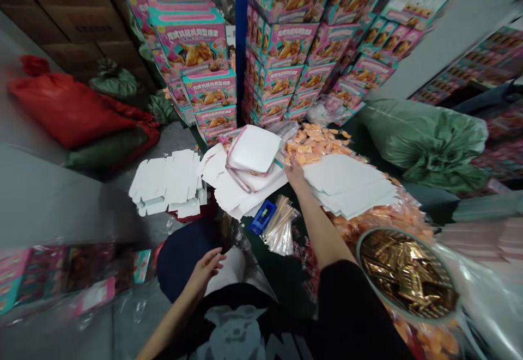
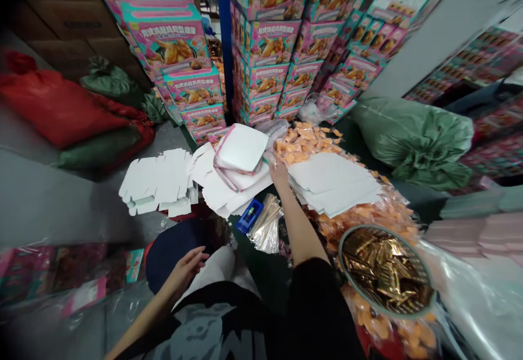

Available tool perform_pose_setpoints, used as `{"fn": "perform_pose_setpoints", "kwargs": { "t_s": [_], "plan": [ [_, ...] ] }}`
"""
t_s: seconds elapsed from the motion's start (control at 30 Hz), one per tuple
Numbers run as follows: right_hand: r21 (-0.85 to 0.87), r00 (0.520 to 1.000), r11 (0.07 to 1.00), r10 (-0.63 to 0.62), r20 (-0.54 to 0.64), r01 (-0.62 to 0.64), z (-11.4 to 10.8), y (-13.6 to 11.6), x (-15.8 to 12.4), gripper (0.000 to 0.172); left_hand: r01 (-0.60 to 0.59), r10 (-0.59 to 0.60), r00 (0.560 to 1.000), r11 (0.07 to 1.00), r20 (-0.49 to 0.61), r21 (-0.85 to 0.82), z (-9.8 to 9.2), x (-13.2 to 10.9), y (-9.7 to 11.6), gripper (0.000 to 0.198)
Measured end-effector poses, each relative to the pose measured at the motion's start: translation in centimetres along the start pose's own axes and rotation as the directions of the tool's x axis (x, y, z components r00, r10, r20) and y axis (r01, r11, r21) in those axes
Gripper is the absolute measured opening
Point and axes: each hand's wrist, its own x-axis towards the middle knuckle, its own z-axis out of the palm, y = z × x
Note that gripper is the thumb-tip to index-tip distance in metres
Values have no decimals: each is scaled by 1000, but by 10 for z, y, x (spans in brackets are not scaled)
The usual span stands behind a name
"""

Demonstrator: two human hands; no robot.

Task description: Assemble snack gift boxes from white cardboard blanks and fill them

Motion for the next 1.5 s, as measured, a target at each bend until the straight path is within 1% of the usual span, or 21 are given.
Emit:
{"fn": "perform_pose_setpoints", "kwargs": {
  "t_s": [0.07,0.13,0.2,0.27,0.33,0.4,0.43,0.5,0.57,0.6,0.67,0.8,0.93,1.03,1.1,1.13,1.2,1.27,1.37,1.43,1.5],
  "plan": [
    [-150,996,988,-24,87,37,-23,2,-9,38,-118,112,993,982,47,148,2,19,20,62],
    [-271,978,956,-55,202,110,-30,-3,-20,33,-302,284,953,906,102,297,6,42,51,53],
    [-346,935,914,-88,342,212,-16,-13,-26,29,-465,450,882,780,142,418,18,66,89,45],
    [-394,876,864,-103,471,313,16,-26,-26,26,-561,556,813,663,175,496,36,87,126,40],
    [-453,832,807,-82,549,379,52,-39,-21,24,-629,621,751,569,224,530,57,105,157,36],
    [-524,807,746,-30,589,411,79,-47,-15,22,-695,674,682,473,286,541,73,120,181,33],
    [-556,799,716,-3,601,421,87,-49,-13,22,-726,701,640,417,315,546,77,127,191,32],
    [-603,787,666,37,615,439,91,-48,-11,25,-767,761,547,288,349,573,79,142,210,31],
    [-629,783,630,54,620,455,85,-44,-11,28,-756,810,471,165,350,634,73,158,229,38],
    [-637,780,616,58,624,464,80,-42,-11,29,-732,823,449,116,348,671,70,166,239,44],
    [-637,763,596,61,644,490,69,-37,-11,30,-675,822,442,42,359,736,64,181,258,53],
    [-582,696,581,37,717,569,56,-29,-10,26,-605,748,477,-101,461,790,63,205,284,63],
    [-513,661,597,-38,749,616,52,-16,-12,22,-612,605,506,-251,615,750,67,224,292,66],
    [-441,627,626,-100,772,643,51,-6,-12,18,-611,502,542,-316,674,726,69,238,291,61],
    [-413,632,645,-144,761,644,50,-1,-11,19,-601,463,561,-343,687,722,70,244,291,57],
    [-408,648,653,-169,742,638,50,1,-11,20,-602,447,562,-356,696,715,70,246,292,55],
    [-405,692,673,-224,686,619,46,2,-10,20,-621,421,538,-386,730,681,72,250,298,51],
    [-397,729,693,-273,628,602,37,2,-8,20,-661,408,468,-428,784,617,75,251,308,46],
    [-365,759,720,-342,555,591,16,1,0,20,-724,381,338,-479,860,497,79,247,330,32],
    [-322,787,744,-427,445,585,-1,-1,10,20,-767,335,219,-521,916,374,81,239,342,24],
    [-313,826,767,-485,287,560,-18,-4,20,22,-782,293,86,-573,952,247,84,226,348,24]
  ]
}}
